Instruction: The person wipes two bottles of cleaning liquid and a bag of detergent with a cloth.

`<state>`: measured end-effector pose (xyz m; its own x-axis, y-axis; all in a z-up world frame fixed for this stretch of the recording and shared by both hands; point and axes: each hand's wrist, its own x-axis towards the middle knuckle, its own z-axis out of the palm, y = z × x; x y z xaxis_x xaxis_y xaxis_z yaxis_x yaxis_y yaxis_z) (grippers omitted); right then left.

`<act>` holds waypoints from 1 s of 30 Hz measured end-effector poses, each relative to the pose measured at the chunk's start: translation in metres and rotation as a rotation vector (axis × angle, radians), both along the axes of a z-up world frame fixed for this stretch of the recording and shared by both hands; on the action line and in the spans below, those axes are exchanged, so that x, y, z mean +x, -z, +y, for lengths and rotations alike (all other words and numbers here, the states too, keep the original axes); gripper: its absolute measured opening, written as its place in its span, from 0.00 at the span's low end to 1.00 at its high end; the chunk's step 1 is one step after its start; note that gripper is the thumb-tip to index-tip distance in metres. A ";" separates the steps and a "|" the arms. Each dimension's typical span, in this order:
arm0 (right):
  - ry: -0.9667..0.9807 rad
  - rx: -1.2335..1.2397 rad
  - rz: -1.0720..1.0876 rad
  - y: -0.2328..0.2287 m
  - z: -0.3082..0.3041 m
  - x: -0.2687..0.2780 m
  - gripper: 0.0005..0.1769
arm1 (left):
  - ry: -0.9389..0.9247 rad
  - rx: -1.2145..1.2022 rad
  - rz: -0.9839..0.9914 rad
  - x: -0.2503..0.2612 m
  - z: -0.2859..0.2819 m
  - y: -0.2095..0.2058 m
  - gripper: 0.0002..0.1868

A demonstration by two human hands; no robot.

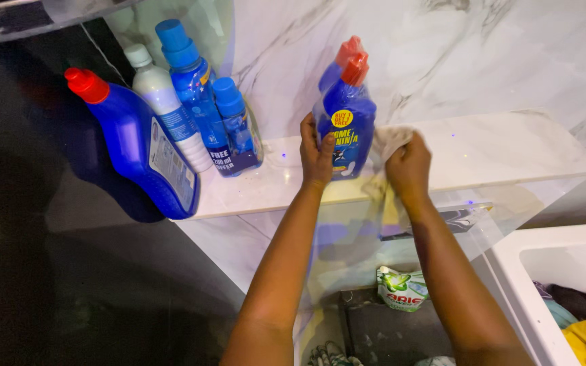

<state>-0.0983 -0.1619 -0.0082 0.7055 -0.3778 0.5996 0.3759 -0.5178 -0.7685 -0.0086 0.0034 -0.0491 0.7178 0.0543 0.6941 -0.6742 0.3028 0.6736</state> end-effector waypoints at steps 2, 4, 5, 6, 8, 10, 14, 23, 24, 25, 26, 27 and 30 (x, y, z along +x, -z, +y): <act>0.037 0.155 -0.047 -0.026 0.005 0.000 0.10 | -0.093 0.046 -0.041 -0.005 0.001 -0.004 0.51; 0.024 0.172 -0.150 -0.053 0.014 0.004 0.10 | -0.155 0.086 -0.074 -0.007 0.001 -0.006 0.51; 0.006 0.146 -0.210 -0.064 0.019 0.007 0.10 | -0.173 0.101 -0.087 -0.007 0.002 -0.006 0.51; -0.013 0.082 -0.269 -0.071 0.024 0.008 0.10 | -0.192 0.115 -0.100 -0.007 0.003 -0.006 0.51; -0.029 -0.050 -0.375 -0.082 0.034 0.011 0.11 | -0.151 0.104 -0.075 -0.008 0.003 -0.005 0.51; 0.009 -0.182 -0.437 -0.085 0.043 0.013 0.12 | -0.136 0.107 -0.050 -0.008 0.004 -0.007 0.52; 0.134 -0.393 -0.499 -0.068 0.054 0.013 0.15 | -0.128 0.118 -0.026 -0.008 0.005 -0.007 0.53; 0.064 -0.635 -0.412 -0.004 0.062 -0.001 0.10 | -0.017 0.035 -0.028 -0.004 0.004 -0.004 0.56; 0.040 -0.644 -0.382 0.002 0.060 -0.004 0.11 | -0.031 0.046 -0.025 -0.005 0.004 -0.005 0.55; 0.017 -0.651 -0.352 0.008 0.057 -0.005 0.12 | -0.031 0.049 -0.031 -0.006 0.005 -0.006 0.55; -0.003 -0.643 -0.353 0.013 0.053 -0.005 0.11 | -0.030 0.052 -0.036 -0.006 0.005 -0.007 0.55; -0.021 -0.634 -0.355 0.018 0.047 -0.004 0.11 | -0.029 0.056 -0.044 -0.006 0.005 -0.008 0.55; 0.011 -0.534 -0.340 0.033 0.027 0.005 0.11 | -0.082 0.077 -0.044 -0.007 0.005 -0.006 0.55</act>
<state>-0.0933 -0.1353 -0.0408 0.4399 0.0294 0.8976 0.5463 -0.8020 -0.2415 -0.0156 0.0081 -0.0431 0.6819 0.0569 0.7292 -0.7240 0.1941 0.6619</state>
